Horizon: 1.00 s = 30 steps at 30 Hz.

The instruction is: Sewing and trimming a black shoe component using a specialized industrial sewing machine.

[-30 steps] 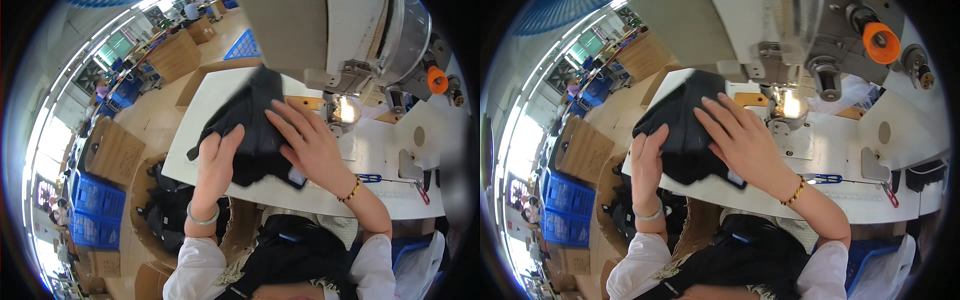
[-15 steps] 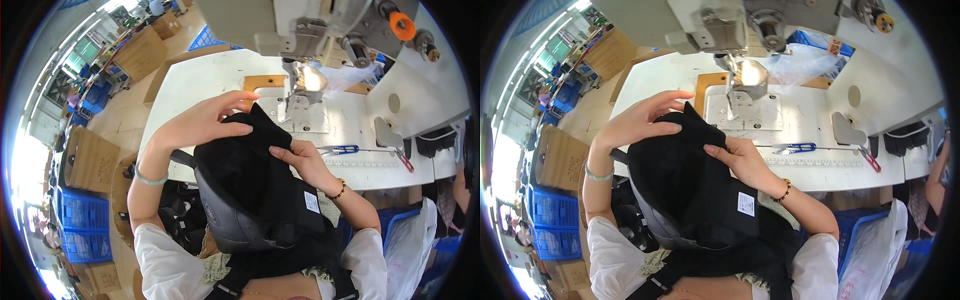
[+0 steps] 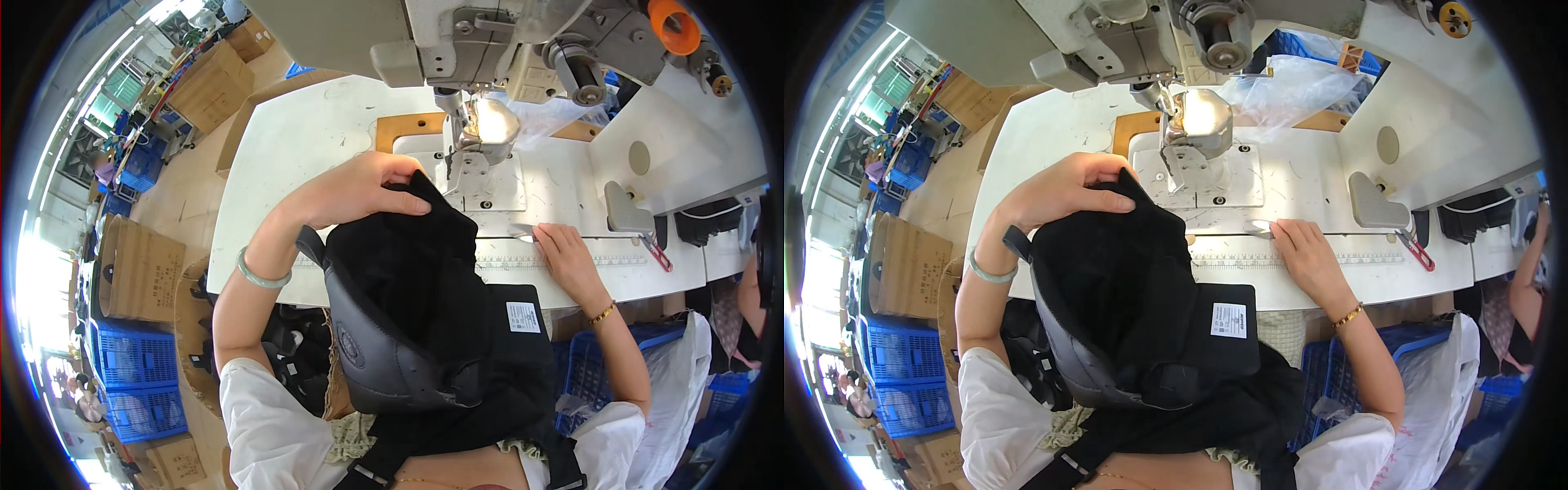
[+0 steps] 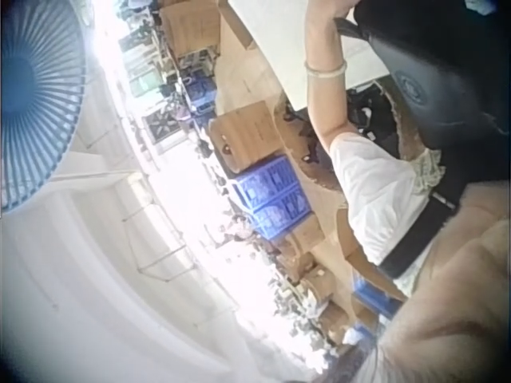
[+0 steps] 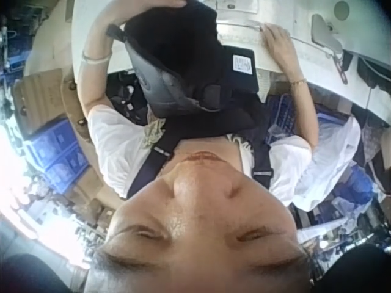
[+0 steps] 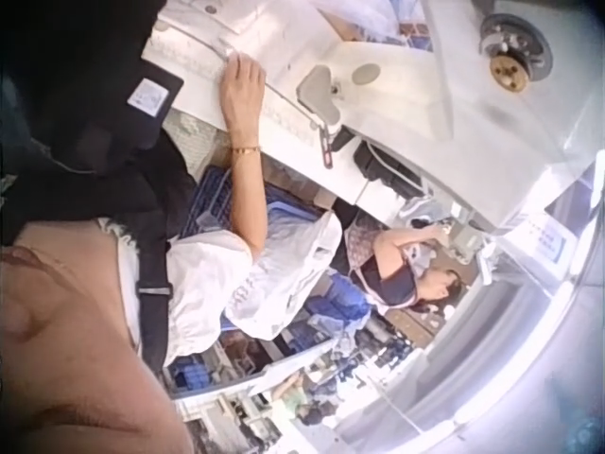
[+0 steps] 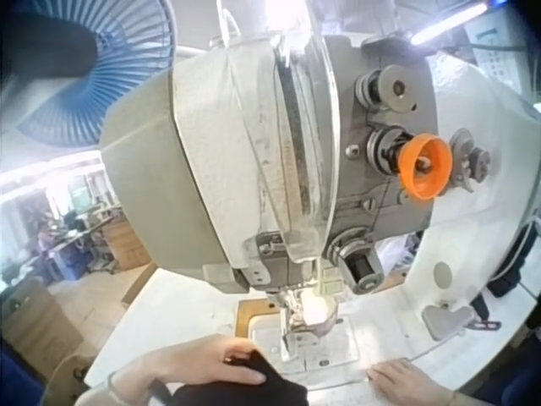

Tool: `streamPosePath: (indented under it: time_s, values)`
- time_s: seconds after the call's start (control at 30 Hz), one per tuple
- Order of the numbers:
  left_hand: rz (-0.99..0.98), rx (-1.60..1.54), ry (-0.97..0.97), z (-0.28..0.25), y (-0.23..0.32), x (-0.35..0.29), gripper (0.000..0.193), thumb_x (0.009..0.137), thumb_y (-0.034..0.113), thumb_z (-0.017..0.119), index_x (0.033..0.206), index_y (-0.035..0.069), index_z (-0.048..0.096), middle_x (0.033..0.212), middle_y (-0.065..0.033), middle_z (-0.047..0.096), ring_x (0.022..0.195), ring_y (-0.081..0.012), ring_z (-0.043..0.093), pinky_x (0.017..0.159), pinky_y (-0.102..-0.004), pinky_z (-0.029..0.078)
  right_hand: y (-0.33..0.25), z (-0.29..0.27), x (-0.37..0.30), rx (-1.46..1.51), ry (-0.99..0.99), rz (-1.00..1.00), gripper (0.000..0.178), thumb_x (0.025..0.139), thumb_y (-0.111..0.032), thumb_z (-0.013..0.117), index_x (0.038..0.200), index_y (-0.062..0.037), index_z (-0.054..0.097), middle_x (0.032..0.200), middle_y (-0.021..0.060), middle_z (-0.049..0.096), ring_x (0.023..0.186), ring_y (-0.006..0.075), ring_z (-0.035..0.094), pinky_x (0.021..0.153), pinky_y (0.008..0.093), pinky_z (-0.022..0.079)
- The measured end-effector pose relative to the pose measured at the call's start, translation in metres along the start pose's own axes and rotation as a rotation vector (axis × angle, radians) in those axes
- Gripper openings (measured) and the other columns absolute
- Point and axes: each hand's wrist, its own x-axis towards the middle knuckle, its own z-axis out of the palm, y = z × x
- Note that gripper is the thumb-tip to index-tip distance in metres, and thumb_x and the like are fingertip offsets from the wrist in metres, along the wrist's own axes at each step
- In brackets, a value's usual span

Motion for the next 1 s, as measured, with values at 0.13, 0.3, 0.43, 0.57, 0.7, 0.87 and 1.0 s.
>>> streamPosePath:
  time_s: [0.13,0.3,0.43,0.57,0.7,0.87,1.0]
  values:
    - [0.023,-0.048,0.019,-0.001,-0.003,0.0,0.026,0.079,0.019,0.061,0.095,-0.002,0.057,0.089,-0.0038,0.058,0.085,-0.0101,0.051,0.079,-0.0243,0.041,0.009,-0.003,0.006,0.09,-0.03,0.172,0.02,0.08,-0.004,0.052,0.099,-0.0005,0.05,0.093,0.014,0.053,0.084,0.0247,0.053,0.07,0.0355,0.043]
    - [0.002,-0.016,0.092,0.001,-0.008,0.004,0.023,0.078,0.018,0.061,0.091,-0.002,0.058,0.086,-0.0023,0.058,0.081,-0.0085,0.051,0.075,-0.023,0.041,-0.024,-0.043,0.04,0.691,0.136,0.49,0.02,0.085,-0.008,0.05,0.103,-0.0001,0.054,0.066,0.0103,0.05,0.057,0.0165,0.048,0.053,0.0253,0.039]
    - [-0.029,-0.161,0.05,0.002,-0.012,0.005,0.022,0.077,0.016,0.062,0.089,-0.002,0.058,0.083,0.0,0.057,0.078,-0.0063,0.05,0.071,-0.0213,0.041,-0.048,-0.081,0.079,0.439,0.155,0.068,0.031,0.078,-0.012,0.061,0.108,-0.0097,0.059,0.069,0.0054,0.048,0.057,0.0153,0.046,0.05,0.0256,0.037]
    - [-0.023,-0.24,0.065,0.006,-0.009,0.005,0.02,0.077,0.015,0.062,0.089,-0.001,0.059,0.081,0.0011,0.056,0.076,-0.0051,0.049,0.068,-0.0208,0.041,-0.058,-0.081,0.094,0.34,0.123,-0.028,0.04,0.069,-0.018,0.069,0.109,-0.0156,0.06,0.072,0.0034,0.046,0.056,0.0159,0.047,0.049,0.0271,0.038]
    - [-0.028,-0.231,0.032,0.005,-0.011,0.005,0.019,0.078,0.014,0.061,0.089,-0.001,0.059,0.081,0.0012,0.056,0.075,-0.0044,0.049,0.067,-0.0201,0.041,-0.065,-0.079,0.108,0.309,0.125,-0.089,0.037,0.07,-0.018,0.067,0.106,-0.015,0.061,0.071,0.003,0.048,0.055,0.0163,0.048,0.049,0.0278,0.039]
    - [0.003,-0.196,0.046,0.003,-0.019,0.006,0.019,0.082,0.018,0.058,0.089,0.001,0.06,0.075,0.004,0.052,0.068,-0.0024,0.044,0.058,-0.0188,0.036,-0.062,-0.075,0.115,0.357,0.11,-0.136,0.031,0.072,-0.016,0.065,0.102,-0.0132,0.061,0.069,0.0022,0.049,0.053,0.0167,0.05,0.046,0.0283,0.038]
    - [0.025,-0.168,0.041,0.004,-0.018,0.005,0.02,0.083,0.021,0.057,0.087,0.001,0.059,0.071,0.0051,0.049,0.065,-0.0019,0.041,0.054,-0.0191,0.033,-0.054,-0.07,0.111,0.335,0.126,-0.106,0.033,0.071,-0.014,0.066,0.103,-0.0141,0.061,0.071,0.0019,0.05,0.054,0.017,0.05,0.047,0.028,0.039]
